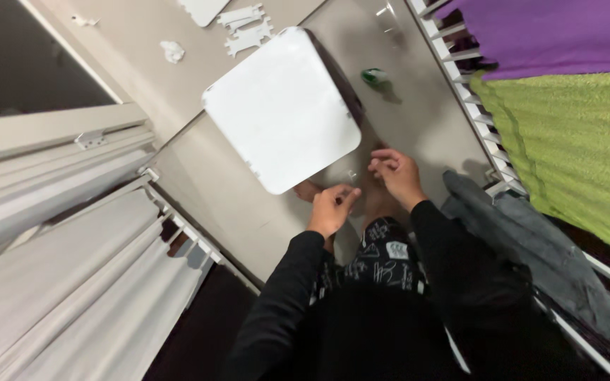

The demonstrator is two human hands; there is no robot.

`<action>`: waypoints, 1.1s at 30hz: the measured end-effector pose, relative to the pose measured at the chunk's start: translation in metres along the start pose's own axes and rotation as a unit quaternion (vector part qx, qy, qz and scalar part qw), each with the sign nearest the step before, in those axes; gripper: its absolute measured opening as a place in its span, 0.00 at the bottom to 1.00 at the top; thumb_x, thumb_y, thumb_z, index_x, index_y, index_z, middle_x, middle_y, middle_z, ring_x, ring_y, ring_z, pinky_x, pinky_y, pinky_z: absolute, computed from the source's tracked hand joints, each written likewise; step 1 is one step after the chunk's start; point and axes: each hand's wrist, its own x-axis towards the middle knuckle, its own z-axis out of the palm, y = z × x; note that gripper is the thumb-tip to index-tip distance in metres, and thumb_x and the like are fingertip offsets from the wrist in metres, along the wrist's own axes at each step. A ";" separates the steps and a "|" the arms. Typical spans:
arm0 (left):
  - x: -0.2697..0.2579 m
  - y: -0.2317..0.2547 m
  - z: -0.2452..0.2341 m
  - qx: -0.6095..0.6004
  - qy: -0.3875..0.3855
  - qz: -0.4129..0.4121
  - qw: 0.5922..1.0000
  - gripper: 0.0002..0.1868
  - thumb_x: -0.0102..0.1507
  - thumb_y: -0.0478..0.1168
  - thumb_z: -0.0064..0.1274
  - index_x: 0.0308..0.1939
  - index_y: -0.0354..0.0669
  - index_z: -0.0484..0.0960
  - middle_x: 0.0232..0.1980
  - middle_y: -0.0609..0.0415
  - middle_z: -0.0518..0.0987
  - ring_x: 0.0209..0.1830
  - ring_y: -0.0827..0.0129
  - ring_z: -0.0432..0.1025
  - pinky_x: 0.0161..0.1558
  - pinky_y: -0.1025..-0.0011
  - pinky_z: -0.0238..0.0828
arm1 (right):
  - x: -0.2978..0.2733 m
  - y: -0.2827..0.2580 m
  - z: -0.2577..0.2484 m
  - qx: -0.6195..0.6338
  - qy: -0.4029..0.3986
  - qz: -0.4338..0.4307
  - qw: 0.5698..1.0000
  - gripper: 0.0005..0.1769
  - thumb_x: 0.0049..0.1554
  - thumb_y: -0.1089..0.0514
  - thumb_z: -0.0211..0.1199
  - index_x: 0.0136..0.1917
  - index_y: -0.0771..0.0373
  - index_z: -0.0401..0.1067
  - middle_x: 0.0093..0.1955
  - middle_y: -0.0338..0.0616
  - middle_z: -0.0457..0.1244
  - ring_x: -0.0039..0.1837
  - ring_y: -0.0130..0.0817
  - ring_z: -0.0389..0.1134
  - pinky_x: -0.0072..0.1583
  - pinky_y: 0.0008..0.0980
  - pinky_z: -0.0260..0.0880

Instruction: The person cleans a white plastic tray with a tissue, then repeatedly picks up small white plastic clips from the floor and snaps them into slots on the tray. The person handles the tray and clips by hand, assembling the components on top of a brown plastic stool.

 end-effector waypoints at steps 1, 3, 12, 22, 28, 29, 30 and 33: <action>0.008 -0.001 0.009 -0.030 -0.004 0.003 1.000 0.16 0.64 0.50 0.57 0.50 0.46 0.85 0.34 0.51 0.86 0.30 0.70 0.79 0.37 0.70 0.76 | 0.007 0.009 -0.005 -0.021 0.011 0.001 1.000 0.11 0.60 0.57 0.66 0.51 0.67 0.75 0.40 0.42 0.71 0.43 0.26 0.72 0.46 0.26 0.71; 0.024 -0.007 0.027 -0.009 0.001 0.040 0.999 0.16 0.64 0.50 0.58 0.51 0.45 0.85 0.40 0.49 0.86 0.37 0.68 0.80 0.43 0.69 0.76 | 0.026 0.032 -0.018 -0.038 0.030 0.019 0.999 0.11 0.61 0.57 0.67 0.49 0.68 0.76 0.39 0.44 0.71 0.42 0.28 0.72 0.46 0.27 0.71; 0.169 -0.065 0.123 -0.106 0.014 -0.091 0.990 0.19 0.66 0.49 0.57 0.58 0.46 0.82 0.44 0.52 0.84 0.42 0.70 0.77 0.47 0.69 0.76 | 0.179 0.098 -0.084 -0.235 0.054 -0.043 0.969 0.13 0.58 0.53 0.67 0.55 0.57 0.75 0.43 0.43 0.72 0.46 0.37 0.74 0.51 0.37 0.73; 0.275 -0.112 0.177 -0.271 0.083 -0.088 0.955 0.20 0.66 0.47 0.58 0.58 0.40 0.81 0.45 0.56 0.85 0.40 0.74 0.76 0.46 0.75 0.74 | 0.337 0.122 -0.075 -0.488 -0.030 -0.130 0.863 0.31 0.55 0.51 0.68 0.70 0.52 0.64 0.59 0.54 0.63 0.62 0.56 0.62 0.58 0.52 0.65; 0.256 -0.120 0.169 -0.233 0.092 -0.179 0.952 0.22 0.64 0.50 0.57 0.59 0.44 0.81 0.46 0.55 0.83 0.41 0.73 0.74 0.39 0.71 0.68 | 0.381 0.151 -0.061 -0.529 -0.069 -0.047 0.845 0.24 0.61 0.51 0.62 0.70 0.43 0.64 0.61 0.52 0.63 0.64 0.54 0.63 0.61 0.52 0.65; 0.256 -0.122 0.170 -0.232 0.096 -0.164 0.954 0.21 0.64 0.49 0.56 0.58 0.44 0.81 0.46 0.56 0.84 0.42 0.73 0.75 0.41 0.72 0.70 | 0.385 0.157 -0.061 -0.531 -0.072 -0.024 0.844 0.23 0.62 0.51 0.61 0.70 0.41 0.64 0.60 0.52 0.63 0.64 0.54 0.63 0.61 0.52 0.65; 0.255 -0.125 0.171 -0.229 0.098 -0.150 0.957 0.21 0.65 0.49 0.56 0.58 0.44 0.81 0.47 0.57 0.84 0.42 0.73 0.76 0.44 0.73 0.72 | 0.387 0.162 -0.063 -0.512 -0.087 -0.028 0.854 0.22 0.63 0.51 0.60 0.70 0.43 0.64 0.61 0.53 0.63 0.64 0.55 0.63 0.62 0.52 0.65; 0.256 -0.134 0.175 -0.212 0.112 -0.149 0.959 0.20 0.66 0.49 0.56 0.58 0.45 0.81 0.46 0.57 0.85 0.43 0.74 0.77 0.46 0.75 0.73 | 0.385 0.167 -0.067 -0.459 -0.119 -0.057 0.878 0.18 0.64 0.51 0.59 0.67 0.48 0.65 0.61 0.55 0.63 0.63 0.57 0.64 0.61 0.53 0.65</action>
